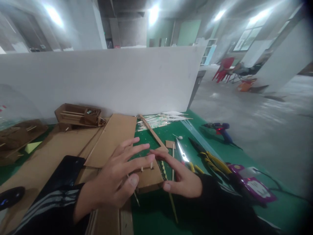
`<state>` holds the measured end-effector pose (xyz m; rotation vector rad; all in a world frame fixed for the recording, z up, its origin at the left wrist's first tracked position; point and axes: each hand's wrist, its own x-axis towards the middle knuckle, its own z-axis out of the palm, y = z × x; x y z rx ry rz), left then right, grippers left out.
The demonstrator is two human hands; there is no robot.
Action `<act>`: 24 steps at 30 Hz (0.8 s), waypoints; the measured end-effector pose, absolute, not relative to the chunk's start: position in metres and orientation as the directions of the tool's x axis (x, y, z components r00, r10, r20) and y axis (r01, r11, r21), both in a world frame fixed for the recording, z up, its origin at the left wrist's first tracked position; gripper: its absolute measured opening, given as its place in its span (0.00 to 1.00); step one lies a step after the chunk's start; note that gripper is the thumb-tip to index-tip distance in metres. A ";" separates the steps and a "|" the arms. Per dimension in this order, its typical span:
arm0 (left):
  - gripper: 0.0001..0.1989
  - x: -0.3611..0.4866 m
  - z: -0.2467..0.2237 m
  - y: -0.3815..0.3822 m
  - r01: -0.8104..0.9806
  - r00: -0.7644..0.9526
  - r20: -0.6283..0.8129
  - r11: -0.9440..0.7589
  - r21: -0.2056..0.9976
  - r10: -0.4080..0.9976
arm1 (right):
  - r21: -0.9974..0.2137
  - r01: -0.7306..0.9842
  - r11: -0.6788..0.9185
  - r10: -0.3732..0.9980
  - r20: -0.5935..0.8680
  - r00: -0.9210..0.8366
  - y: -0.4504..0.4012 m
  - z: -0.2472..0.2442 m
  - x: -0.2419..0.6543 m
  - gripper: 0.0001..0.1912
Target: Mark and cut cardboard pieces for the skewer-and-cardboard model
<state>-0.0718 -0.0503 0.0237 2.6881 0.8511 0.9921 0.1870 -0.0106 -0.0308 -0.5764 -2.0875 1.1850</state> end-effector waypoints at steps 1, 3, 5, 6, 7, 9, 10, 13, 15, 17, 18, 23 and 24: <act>0.26 -0.071 0.023 -0.050 0.459 0.613 0.558 -0.827 0.325 0.560 | -0.869 0.066 0.490 0.656 0.318 -0.685 -0.012 -0.031 0.187 0.41; 0.27 -0.070 0.023 -0.050 0.459 0.602 0.571 -0.827 0.323 0.557 | -0.867 0.086 0.490 0.658 0.304 -0.689 -0.012 -0.033 0.186 0.40; 0.26 -0.068 0.024 -0.050 0.463 0.594 0.578 -0.826 0.323 0.559 | -0.862 0.093 0.498 0.651 0.301 -0.696 -0.012 -0.034 0.187 0.39; 0.26 -0.067 0.024 -0.050 0.465 0.589 0.579 -0.823 0.328 0.563 | -0.861 0.097 0.499 0.651 0.299 -0.697 -0.011 -0.035 0.187 0.39; 0.26 -0.067 0.024 -0.049 0.460 0.585 0.581 -0.821 0.337 0.566 | -0.861 0.100 0.499 0.654 0.299 -0.695 -0.011 -0.036 0.187 0.40; 0.25 -0.065 0.024 -0.049 0.428 0.576 0.595 -0.827 0.366 0.561 | -0.855 0.103 0.508 0.655 0.306 -0.691 -0.010 -0.037 0.187 0.40; 0.25 -0.064 0.024 -0.048 0.407 0.574 0.601 -0.831 0.380 0.556 | -0.849 0.099 0.520 0.652 0.319 -0.688 -0.010 -0.038 0.187 0.40; 0.24 -0.063 0.023 -0.046 0.371 0.574 0.610 -0.838 0.401 0.546 | -0.807 0.050 0.588 0.606 0.398 -0.689 -0.010 -0.035 0.185 0.38; 0.25 -0.063 0.022 -0.046 0.365 0.580 0.605 -0.838 0.406 0.546 | -0.780 0.011 0.626 0.574 0.451 -0.683 -0.011 -0.032 0.183 0.35; 0.25 -0.063 0.020 -0.045 0.362 0.584 0.595 -0.834 0.417 0.552 | -0.759 -0.017 0.651 0.553 0.489 -0.675 -0.012 -0.028 0.181 0.33; 0.25 -0.063 0.020 -0.045 0.368 0.587 0.586 -0.829 0.422 0.559 | -0.752 -0.026 0.658 0.547 0.501 -0.671 -0.013 -0.027 0.180 0.32; 0.26 -0.064 0.019 -0.046 0.398 0.593 0.558 -0.814 0.423 0.581 | -0.725 -0.039 0.687 0.519 0.528 -0.672 -0.015 -0.022 0.176 0.23; 0.25 -0.064 0.019 -0.046 0.398 0.593 0.560 -0.815 0.422 0.579 | -0.724 -0.034 0.689 0.523 0.529 -0.669 -0.015 -0.021 0.176 0.21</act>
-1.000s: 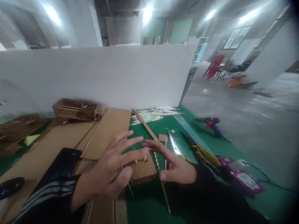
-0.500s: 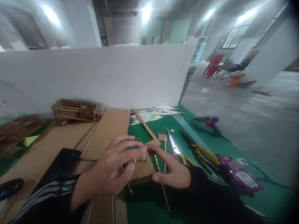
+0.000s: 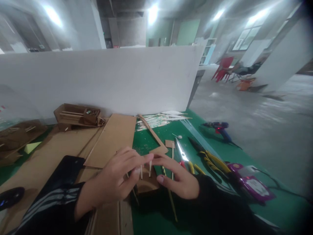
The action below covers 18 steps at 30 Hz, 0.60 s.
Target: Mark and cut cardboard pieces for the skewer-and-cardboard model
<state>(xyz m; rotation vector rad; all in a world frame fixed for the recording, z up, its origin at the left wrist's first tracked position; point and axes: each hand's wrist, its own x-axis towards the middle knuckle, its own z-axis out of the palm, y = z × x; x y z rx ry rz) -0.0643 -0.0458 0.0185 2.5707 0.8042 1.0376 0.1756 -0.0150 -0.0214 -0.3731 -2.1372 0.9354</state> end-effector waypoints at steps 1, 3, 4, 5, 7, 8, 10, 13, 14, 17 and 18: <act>0.25 -0.064 0.019 -0.046 0.396 0.592 0.562 -0.816 0.421 0.577 | -0.727 -0.026 0.687 0.532 0.527 -0.663 -0.015 -0.021 0.175 0.18; 0.25 -0.064 0.019 -0.047 0.401 0.591 0.558 -0.812 0.424 0.583 | -0.739 -0.006 0.674 0.561 0.517 -0.647 -0.015 -0.022 0.172 0.14; 0.25 -0.064 0.019 -0.047 0.400 0.590 0.558 -0.812 0.426 0.584 | -0.746 0.002 0.665 0.573 0.509 -0.642 -0.015 -0.022 0.171 0.12; 0.25 -0.064 0.019 -0.047 0.396 0.591 0.560 -0.814 0.425 0.581 | -0.752 0.008 0.659 0.581 0.502 -0.641 -0.015 -0.023 0.170 0.11; 0.25 -0.064 0.019 -0.047 0.385 0.591 0.569 -0.820 0.423 0.571 | -0.761 0.021 0.648 0.596 0.489 -0.637 -0.016 -0.024 0.167 0.08; 0.25 -0.064 0.019 -0.047 0.381 0.594 0.572 -0.824 0.419 0.566 | -0.765 0.028 0.643 0.604 0.484 -0.633 -0.016 -0.024 0.166 0.07; 0.26 -0.064 0.018 -0.047 0.378 0.604 0.574 -0.833 0.405 0.553 | -0.770 0.044 0.636 0.621 0.478 -0.622 -0.018 -0.024 0.164 0.05; 0.28 -0.064 0.017 -0.047 0.382 0.612 0.600 -0.857 0.345 0.515 | -0.773 0.051 0.633 0.633 0.478 -0.608 -0.020 -0.023 0.163 0.05; 0.28 -0.064 0.017 -0.047 0.385 0.609 0.616 -0.865 0.321 0.499 | -0.772 0.047 0.634 0.630 0.481 -0.609 -0.020 -0.022 0.162 0.05; 0.27 -0.064 0.017 -0.048 0.395 0.602 0.648 -0.879 0.266 0.466 | -0.768 0.038 0.639 0.620 0.486 -0.616 -0.021 -0.022 0.162 0.05; 0.25 -0.063 0.017 -0.048 0.399 0.599 0.649 -0.877 0.266 0.469 | -0.768 0.040 0.639 0.620 0.484 -0.618 -0.021 -0.022 0.162 0.05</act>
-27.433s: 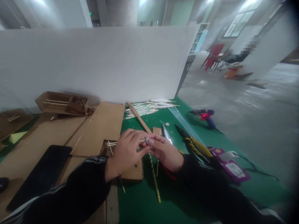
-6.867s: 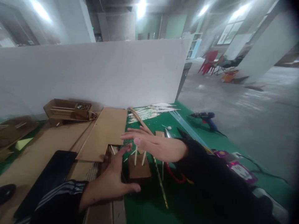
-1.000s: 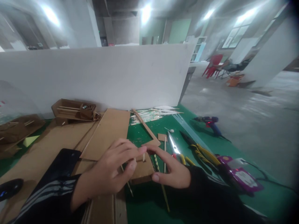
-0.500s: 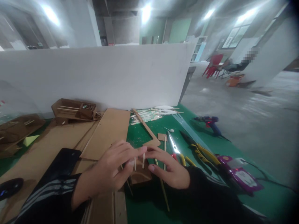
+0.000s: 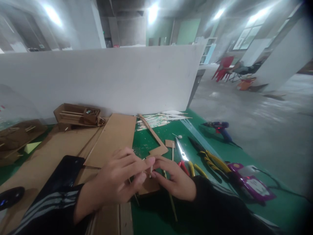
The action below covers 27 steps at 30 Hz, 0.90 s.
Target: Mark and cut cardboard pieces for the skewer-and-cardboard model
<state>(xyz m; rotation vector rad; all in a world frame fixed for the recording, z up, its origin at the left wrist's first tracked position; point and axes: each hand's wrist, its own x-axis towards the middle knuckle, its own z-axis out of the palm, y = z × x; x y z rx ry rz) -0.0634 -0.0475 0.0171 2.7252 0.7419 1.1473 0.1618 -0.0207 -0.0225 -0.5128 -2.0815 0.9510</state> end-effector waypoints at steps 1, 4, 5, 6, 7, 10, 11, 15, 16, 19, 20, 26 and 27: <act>0.23 -0.063 0.017 -0.047 0.402 0.597 0.646 -0.875 0.271 0.475 | -0.768 0.044 0.639 0.621 0.480 -0.620 -0.021 -0.023 0.162 0.05; 0.21 -0.063 0.016 -0.046 0.404 0.584 0.649 -0.868 0.289 0.488 | -0.767 0.046 0.640 0.620 0.480 -0.621 -0.021 -0.025 0.162 0.05; 0.21 -0.063 0.016 -0.045 0.402 0.579 0.655 -0.869 0.288 0.485 | -0.766 0.047 0.641 0.619 0.480 -0.622 -0.021 -0.025 0.162 0.05; 0.21 -0.063 0.015 -0.045 0.398 0.575 0.665 -0.873 0.283 0.478 | -0.764 0.049 0.644 0.617 0.480 -0.623 -0.021 -0.026 0.162 0.05; 0.22 -0.063 0.015 -0.045 0.396 0.573 0.669 -0.875 0.279 0.473 | -0.761 0.053 0.646 0.615 0.479 -0.626 -0.021 -0.026 0.163 0.05; 0.23 -0.062 0.014 -0.045 0.394 0.581 0.663 -0.876 0.278 0.472 | -0.754 0.066 0.653 0.614 0.477 -0.628 -0.021 -0.028 0.163 0.05; 0.24 -0.062 0.014 -0.045 0.394 0.584 0.658 -0.875 0.282 0.475 | -0.753 0.066 0.655 0.613 0.478 -0.629 -0.021 -0.028 0.163 0.05; 0.25 -0.061 0.014 -0.045 0.383 0.584 0.650 -0.871 0.308 0.486 | -0.741 0.076 0.667 0.600 0.474 -0.645 -0.022 -0.027 0.163 0.05; 0.25 -0.061 0.014 -0.044 0.380 0.586 0.648 -0.871 0.311 0.486 | -0.738 0.083 0.670 0.598 0.470 -0.649 -0.022 -0.027 0.163 0.05; 0.25 -0.061 0.015 -0.043 0.381 0.594 0.644 -0.874 0.301 0.481 | -0.730 0.095 0.677 0.598 0.470 -0.650 -0.022 -0.027 0.163 0.05; 0.25 -0.060 0.015 -0.043 0.383 0.595 0.648 -0.876 0.293 0.476 | -0.727 0.097 0.680 0.597 0.472 -0.648 -0.023 -0.027 0.163 0.05; 0.25 -0.060 0.014 -0.042 0.378 0.588 0.653 -0.876 0.300 0.478 | -0.728 0.114 0.676 0.604 0.458 -0.652 -0.023 -0.025 0.163 0.06; 0.25 -0.060 0.015 -0.042 0.378 0.590 0.642 -0.870 0.317 0.490 | -0.729 0.114 0.675 0.605 0.458 -0.652 -0.023 -0.024 0.163 0.06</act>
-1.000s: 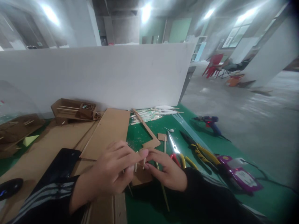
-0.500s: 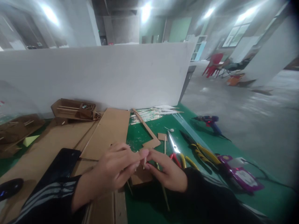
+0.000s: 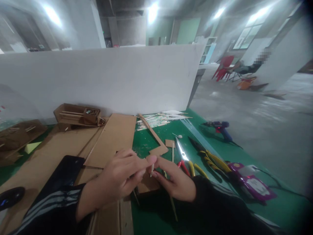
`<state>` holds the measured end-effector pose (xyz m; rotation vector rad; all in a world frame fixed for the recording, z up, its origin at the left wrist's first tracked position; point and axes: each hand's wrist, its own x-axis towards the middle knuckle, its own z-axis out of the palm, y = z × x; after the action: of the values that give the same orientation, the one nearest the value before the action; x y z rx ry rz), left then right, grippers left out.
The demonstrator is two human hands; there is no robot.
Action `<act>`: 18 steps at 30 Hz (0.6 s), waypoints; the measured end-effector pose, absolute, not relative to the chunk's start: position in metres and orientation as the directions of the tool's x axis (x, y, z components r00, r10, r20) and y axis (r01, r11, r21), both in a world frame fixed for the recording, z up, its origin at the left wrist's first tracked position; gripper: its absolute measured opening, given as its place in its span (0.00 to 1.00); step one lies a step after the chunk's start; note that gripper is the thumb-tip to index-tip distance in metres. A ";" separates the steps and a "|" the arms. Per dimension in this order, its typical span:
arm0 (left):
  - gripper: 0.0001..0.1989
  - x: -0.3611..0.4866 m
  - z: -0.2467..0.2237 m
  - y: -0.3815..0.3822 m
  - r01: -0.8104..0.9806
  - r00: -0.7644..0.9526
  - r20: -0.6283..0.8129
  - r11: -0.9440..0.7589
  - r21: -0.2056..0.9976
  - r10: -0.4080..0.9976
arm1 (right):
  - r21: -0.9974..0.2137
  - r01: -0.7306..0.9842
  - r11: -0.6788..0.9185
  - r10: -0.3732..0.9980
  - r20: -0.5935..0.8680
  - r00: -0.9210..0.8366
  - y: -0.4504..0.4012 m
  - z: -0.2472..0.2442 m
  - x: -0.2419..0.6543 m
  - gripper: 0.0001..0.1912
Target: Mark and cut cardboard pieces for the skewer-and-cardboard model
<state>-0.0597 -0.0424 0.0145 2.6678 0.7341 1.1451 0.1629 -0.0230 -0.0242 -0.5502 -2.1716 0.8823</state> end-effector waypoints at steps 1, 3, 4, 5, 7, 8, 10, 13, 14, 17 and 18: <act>0.25 -0.060 0.015 -0.042 0.376 0.591 0.631 -0.864 0.336 0.503 | -0.730 0.114 0.673 0.605 0.456 -0.652 -0.023 -0.024 0.163 0.06; 0.25 -0.060 0.016 -0.042 0.369 0.592 0.612 -0.852 0.372 0.523 | -0.734 0.112 0.670 0.606 0.453 -0.654 -0.022 -0.024 0.164 0.06; 0.25 -0.060 0.016 -0.041 0.364 0.593 0.606 -0.848 0.385 0.530 | -0.736 0.110 0.668 0.607 0.452 -0.654 -0.022 -0.024 0.164 0.06; 0.25 -0.060 0.017 -0.041 0.361 0.596 0.601 -0.846 0.392 0.532 | -0.740 0.109 0.664 0.609 0.449 -0.654 -0.022 -0.024 0.164 0.06; 0.24 -0.061 0.018 -0.040 0.365 0.602 0.591 -0.843 0.396 0.538 | -0.745 0.105 0.659 0.609 0.447 -0.655 -0.021 -0.024 0.164 0.06; 0.24 -0.060 0.018 -0.040 0.369 0.604 0.584 -0.840 0.398 0.542 | -0.746 0.103 0.657 0.608 0.445 -0.658 -0.021 -0.024 0.164 0.06; 0.24 -0.060 0.018 -0.039 0.372 0.608 0.569 -0.832 0.413 0.554 | -0.748 0.103 0.656 0.605 0.439 -0.664 -0.021 -0.024 0.164 0.06; 0.25 -0.059 0.018 -0.040 0.354 0.605 0.574 -0.832 0.427 0.552 | -0.746 0.097 0.658 0.602 0.444 -0.664 -0.021 -0.024 0.164 0.06; 0.25 -0.059 0.018 -0.040 0.348 0.604 0.579 -0.835 0.426 0.547 | -0.747 0.094 0.658 0.601 0.446 -0.663 -0.021 -0.024 0.165 0.06; 0.25 -0.059 0.017 -0.040 0.346 0.595 0.592 -0.838 0.421 0.543 | -0.762 0.098 0.640 0.608 0.424 -0.671 -0.020 -0.022 0.168 0.05; 0.25 -0.060 0.016 -0.040 0.350 0.592 0.592 -0.836 0.421 0.547 | -0.766 0.108 0.633 0.607 0.406 -0.683 -0.019 -0.021 0.170 0.07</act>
<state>-0.0599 -0.0399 0.0165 2.5622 0.7378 1.0841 0.1700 -0.0194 -0.0213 -0.5556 -2.1874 0.9685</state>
